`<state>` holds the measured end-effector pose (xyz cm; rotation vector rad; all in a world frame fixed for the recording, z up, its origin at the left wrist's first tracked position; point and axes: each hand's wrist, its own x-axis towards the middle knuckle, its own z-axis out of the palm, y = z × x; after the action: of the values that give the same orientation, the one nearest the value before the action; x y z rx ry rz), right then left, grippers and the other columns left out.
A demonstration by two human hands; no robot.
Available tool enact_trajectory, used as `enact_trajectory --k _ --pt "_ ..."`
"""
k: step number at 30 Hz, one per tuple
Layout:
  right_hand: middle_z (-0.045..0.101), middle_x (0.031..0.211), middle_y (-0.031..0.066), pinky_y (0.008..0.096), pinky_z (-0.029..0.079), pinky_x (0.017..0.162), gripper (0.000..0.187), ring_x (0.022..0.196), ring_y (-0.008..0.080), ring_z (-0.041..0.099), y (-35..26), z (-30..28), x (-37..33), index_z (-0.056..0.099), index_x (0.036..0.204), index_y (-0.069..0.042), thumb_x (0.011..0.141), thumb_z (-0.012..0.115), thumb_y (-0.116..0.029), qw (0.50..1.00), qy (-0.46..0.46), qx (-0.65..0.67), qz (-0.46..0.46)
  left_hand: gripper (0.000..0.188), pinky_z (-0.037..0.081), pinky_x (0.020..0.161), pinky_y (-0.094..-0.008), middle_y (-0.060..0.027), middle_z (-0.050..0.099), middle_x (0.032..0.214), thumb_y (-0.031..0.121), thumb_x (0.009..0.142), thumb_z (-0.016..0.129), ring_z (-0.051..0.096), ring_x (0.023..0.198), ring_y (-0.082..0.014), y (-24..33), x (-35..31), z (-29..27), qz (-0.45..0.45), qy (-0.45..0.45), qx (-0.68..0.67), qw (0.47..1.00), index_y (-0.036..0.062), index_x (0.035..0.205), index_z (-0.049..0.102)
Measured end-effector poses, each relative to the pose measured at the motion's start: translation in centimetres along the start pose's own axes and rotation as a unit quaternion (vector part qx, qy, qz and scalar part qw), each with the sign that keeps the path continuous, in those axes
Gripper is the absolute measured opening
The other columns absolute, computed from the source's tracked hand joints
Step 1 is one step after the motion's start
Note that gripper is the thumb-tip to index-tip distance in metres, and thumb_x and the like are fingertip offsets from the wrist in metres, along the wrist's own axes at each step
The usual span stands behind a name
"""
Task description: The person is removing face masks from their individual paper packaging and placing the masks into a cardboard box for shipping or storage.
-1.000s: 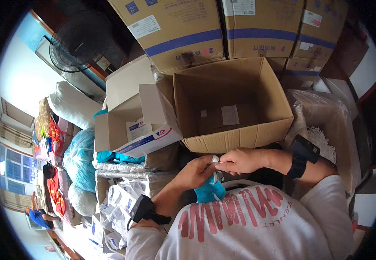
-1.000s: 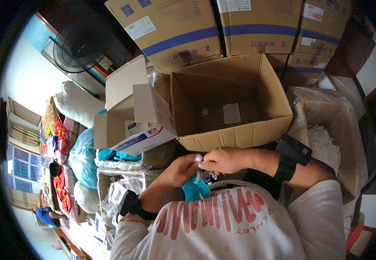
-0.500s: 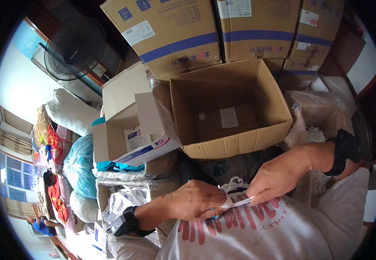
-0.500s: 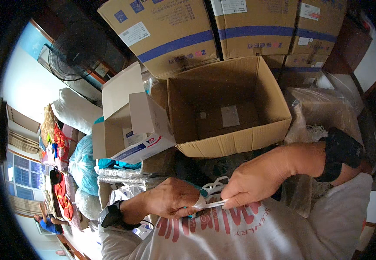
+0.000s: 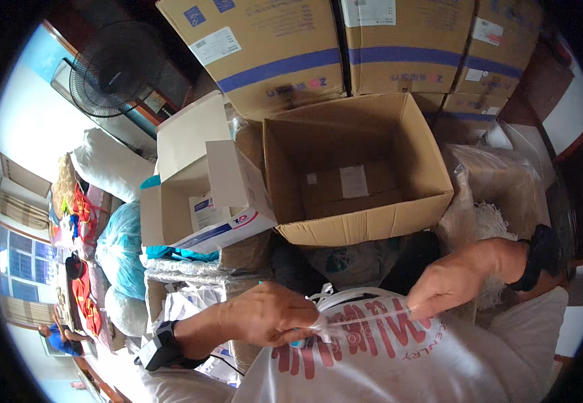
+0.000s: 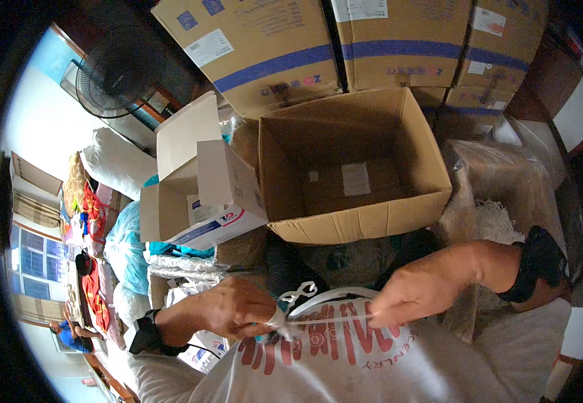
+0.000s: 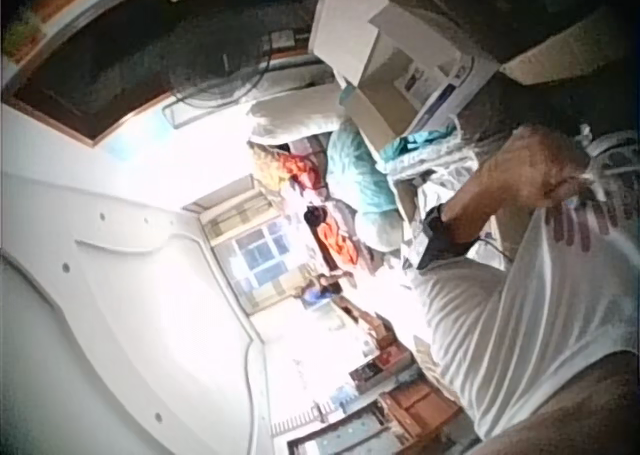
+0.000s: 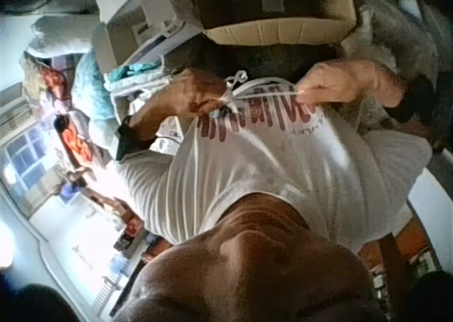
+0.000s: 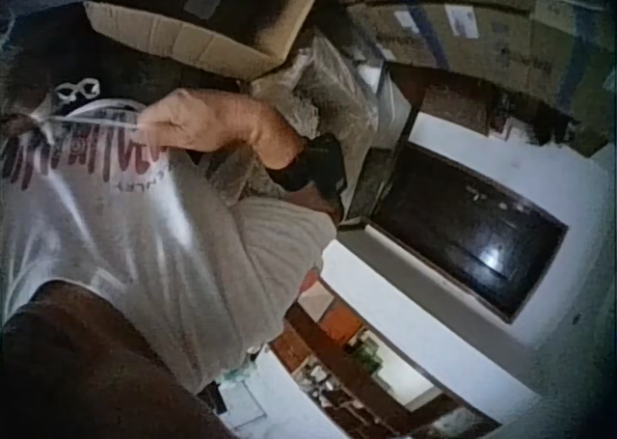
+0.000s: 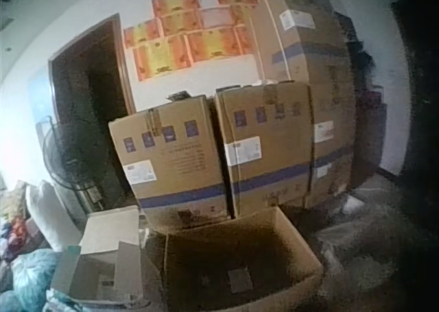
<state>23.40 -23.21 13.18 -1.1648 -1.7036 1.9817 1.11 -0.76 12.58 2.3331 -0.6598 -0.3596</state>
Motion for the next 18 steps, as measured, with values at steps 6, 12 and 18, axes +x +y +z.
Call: enact_trajectory --k 6,12,18 --pt "0.049 0.064 0.0049 0.0172 0.03 0.04 0.027 0.047 0.0052 0.039 7.1 -2.1 -4.1 0.048 0.069 -0.007 0.088 0.038 -0.023 0.908 0.271 0.315 -0.06 0.024 0.042 0.063 -0.025 -0.002 0.055 0.075 0.023 0.088 0.047 0.052 0.069 -0.0119 -5.4 -5.3 1.4 -0.307 0.358 -0.234 0.85 0.0027 0.085 0.058" --pt "0.048 0.066 0.0043 0.0178 0.026 0.033 0.021 0.043 0.0048 0.034 10.6 -2.7 4.3 0.049 0.079 -0.006 0.083 0.041 -0.025 0.814 0.24 0.497 -0.183 0.027 0.038 0.06 -0.0202 0.0018 0.052 0.077 0.032 0.087 0.048 0.046 0.068 -0.0058 -6.9 -0.4 -0.4 -0.244 0.499 -0.411 0.723 0.0064 0.088 0.057" --pt "0.046 0.066 -0.001 0.0167 0.027 0.038 0.034 0.048 0.0041 0.035 10.4 -4.4 9.9 0.053 0.083 -0.006 0.09 0.038 -0.036 0.799 0.342 0.446 -0.215 0.024 0.039 0.053 -0.0197 -0.0003 0.051 0.075 0.029 0.086 0.049 0.048 0.064 -0.0078 -6.1 1.9 -4.0 -0.127 0.492 -0.479 0.716 0.0055 0.085 0.055"
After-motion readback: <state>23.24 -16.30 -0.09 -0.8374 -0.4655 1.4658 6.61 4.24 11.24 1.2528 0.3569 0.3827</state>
